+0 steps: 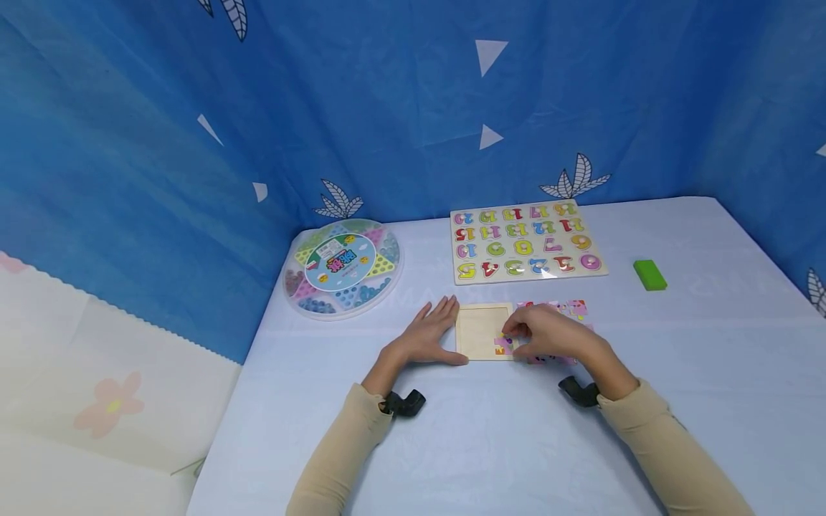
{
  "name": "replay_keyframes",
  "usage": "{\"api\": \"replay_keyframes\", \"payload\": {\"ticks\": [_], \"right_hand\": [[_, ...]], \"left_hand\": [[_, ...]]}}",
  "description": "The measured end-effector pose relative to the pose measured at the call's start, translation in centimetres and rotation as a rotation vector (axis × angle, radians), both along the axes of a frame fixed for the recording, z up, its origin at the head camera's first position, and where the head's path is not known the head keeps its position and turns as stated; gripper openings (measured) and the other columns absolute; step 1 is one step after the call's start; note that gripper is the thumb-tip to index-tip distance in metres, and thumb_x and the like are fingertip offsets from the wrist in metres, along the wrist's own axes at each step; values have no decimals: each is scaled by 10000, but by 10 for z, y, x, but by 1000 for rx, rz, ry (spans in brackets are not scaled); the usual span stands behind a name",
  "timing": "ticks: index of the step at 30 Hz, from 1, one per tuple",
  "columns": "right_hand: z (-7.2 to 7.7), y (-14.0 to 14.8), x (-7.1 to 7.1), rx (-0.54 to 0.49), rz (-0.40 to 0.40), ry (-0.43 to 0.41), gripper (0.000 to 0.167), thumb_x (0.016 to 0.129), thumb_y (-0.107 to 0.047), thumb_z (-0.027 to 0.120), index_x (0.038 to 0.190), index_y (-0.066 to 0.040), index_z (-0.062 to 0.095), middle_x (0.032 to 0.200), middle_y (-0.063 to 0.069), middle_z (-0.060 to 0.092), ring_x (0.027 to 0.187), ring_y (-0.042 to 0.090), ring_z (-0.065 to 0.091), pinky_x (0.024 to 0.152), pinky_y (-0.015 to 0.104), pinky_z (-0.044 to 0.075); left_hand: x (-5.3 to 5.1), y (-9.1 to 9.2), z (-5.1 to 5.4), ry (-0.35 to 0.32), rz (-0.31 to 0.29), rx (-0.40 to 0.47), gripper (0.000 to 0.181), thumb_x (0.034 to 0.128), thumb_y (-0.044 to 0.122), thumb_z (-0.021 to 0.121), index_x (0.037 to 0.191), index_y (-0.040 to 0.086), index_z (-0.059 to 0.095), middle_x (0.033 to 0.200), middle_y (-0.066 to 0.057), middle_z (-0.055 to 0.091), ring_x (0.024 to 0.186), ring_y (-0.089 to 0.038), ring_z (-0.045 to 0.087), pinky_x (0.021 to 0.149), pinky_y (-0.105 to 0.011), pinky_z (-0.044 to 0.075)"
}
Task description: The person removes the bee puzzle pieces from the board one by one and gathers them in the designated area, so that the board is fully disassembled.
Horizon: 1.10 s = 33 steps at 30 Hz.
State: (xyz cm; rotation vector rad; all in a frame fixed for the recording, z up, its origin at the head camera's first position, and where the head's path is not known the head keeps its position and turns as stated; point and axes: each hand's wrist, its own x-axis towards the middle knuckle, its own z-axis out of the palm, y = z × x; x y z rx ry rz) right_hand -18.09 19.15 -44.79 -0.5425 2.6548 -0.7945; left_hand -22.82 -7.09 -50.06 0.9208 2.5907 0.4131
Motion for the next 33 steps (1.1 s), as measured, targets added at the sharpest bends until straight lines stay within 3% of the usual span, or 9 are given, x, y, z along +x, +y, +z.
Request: {"api": "replay_keyframes", "payload": {"ticks": [14, 33], "right_hand": [[-8, -12, -13, 30, -2, -71, 372, 714, -168, 864, 1036, -64, 710, 868, -6, 636, 773, 143, 533, 696, 238, 492], [-7, -14, -14, 59, -5, -56, 294, 720, -176, 859, 947, -73, 703, 832, 7, 613, 755, 145, 512, 692, 258, 467]], "left_hand": [[1, 0, -1, -4, -3, -2, 1141, 777, 647, 679, 1572, 116, 56, 1658, 9, -17, 1532, -127, -61, 1258, -386, -42], [0, 1, 0, -4, 5, 2, 1139, 772, 643, 686, 1573, 115, 71, 1659, 11, -6, 1533, -129, -55, 1258, -387, -36]]}}
